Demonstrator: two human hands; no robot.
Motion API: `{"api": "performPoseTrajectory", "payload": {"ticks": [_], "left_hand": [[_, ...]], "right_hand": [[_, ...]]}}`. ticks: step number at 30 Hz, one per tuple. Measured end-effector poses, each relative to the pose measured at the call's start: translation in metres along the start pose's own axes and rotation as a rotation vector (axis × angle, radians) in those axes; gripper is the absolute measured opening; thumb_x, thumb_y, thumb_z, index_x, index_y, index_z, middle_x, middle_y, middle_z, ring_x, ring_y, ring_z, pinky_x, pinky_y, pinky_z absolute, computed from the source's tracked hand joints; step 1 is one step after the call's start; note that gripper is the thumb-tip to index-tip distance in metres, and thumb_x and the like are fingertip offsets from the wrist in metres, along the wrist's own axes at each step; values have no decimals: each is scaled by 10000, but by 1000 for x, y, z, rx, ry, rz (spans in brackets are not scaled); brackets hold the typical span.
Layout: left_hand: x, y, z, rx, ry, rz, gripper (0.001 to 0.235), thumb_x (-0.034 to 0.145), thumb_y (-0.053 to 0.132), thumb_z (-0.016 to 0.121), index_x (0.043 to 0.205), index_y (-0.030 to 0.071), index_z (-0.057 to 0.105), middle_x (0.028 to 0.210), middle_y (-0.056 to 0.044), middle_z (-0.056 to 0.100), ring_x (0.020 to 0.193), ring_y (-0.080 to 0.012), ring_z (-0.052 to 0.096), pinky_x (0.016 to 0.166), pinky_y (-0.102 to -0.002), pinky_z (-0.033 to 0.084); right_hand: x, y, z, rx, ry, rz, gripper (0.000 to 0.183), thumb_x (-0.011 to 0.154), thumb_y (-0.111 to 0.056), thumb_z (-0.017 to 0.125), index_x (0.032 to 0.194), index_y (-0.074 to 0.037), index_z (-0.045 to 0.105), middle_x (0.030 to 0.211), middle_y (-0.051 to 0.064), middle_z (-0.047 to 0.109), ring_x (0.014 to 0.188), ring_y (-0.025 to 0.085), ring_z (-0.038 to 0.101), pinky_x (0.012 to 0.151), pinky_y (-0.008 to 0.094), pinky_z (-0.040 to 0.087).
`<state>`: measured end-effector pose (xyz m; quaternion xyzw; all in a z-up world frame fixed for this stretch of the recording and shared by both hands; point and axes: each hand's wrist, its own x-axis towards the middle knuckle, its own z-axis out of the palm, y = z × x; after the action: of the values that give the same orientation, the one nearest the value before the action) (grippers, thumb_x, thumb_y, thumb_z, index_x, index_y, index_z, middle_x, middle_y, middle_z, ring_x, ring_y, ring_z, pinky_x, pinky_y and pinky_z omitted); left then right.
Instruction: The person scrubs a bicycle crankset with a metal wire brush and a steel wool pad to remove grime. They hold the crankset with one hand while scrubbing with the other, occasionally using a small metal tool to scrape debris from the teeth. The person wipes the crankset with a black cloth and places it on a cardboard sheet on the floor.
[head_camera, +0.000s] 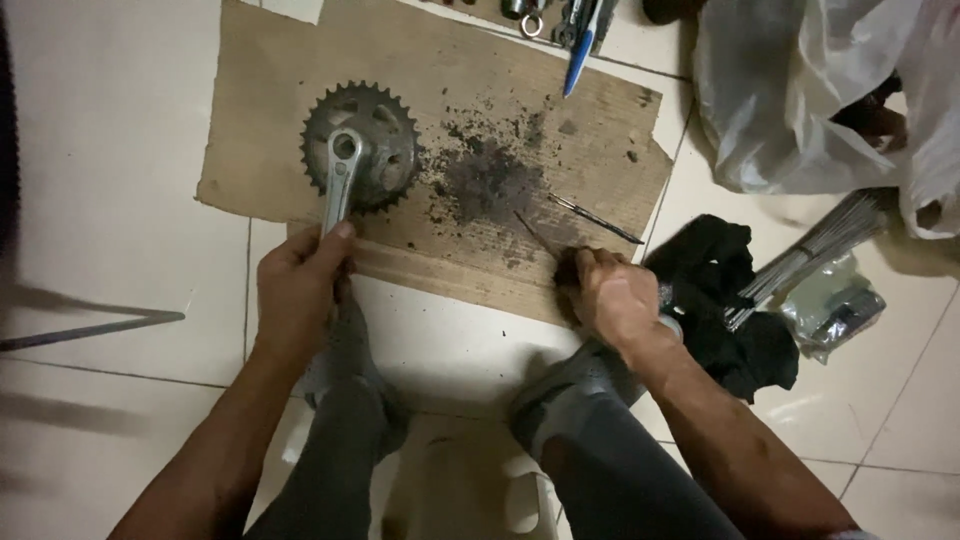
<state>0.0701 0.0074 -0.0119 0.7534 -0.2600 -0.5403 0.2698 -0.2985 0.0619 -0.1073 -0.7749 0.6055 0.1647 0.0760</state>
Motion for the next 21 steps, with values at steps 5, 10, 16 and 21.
{"api": "performPoseTrajectory", "payload": {"ticks": [5, 10, 16, 21], "left_hand": [[-6, 7, -1, 59, -5, -27, 386, 1002, 395, 707, 939, 15, 682, 679, -114, 601, 537, -167, 524, 453, -318, 430], [-4, 8, -1, 30, -4, -48, 445, 974, 457, 722, 984, 14, 684, 721, -109, 607, 588, -155, 523, 481, -319, 445], [-6, 9, -2, 1, 0, -52, 359, 1001, 371, 693, 917, 22, 684, 675, -102, 611, 536, -156, 535, 446, -297, 436], [2, -3, -4, -6, -18, -46, 474, 993, 427, 701, 1088, -36, 669, 721, -114, 604, 578, -157, 532, 448, -304, 442]], "right_hand": [[14, -9, -23, -102, -98, 12, 91, 807, -209, 682, 793, -183, 768, 739, 64, 745, 749, 310, 712, 585, 390, 546], [34, -19, -61, -50, -246, -40, 108, 795, -154, 710, 694, -148, 748, 630, 74, 716, 653, 286, 725, 549, 432, 576], [39, -26, -91, -23, -375, 34, 138, 813, -244, 756, 775, -128, 820, 704, 117, 757, 680, 311, 732, 605, 425, 588], [25, 0, -23, 61, -425, 71, 517, 853, -535, 653, 1325, -330, 609, 1225, 4, 717, 1060, 261, 714, 797, 466, 621]]}}
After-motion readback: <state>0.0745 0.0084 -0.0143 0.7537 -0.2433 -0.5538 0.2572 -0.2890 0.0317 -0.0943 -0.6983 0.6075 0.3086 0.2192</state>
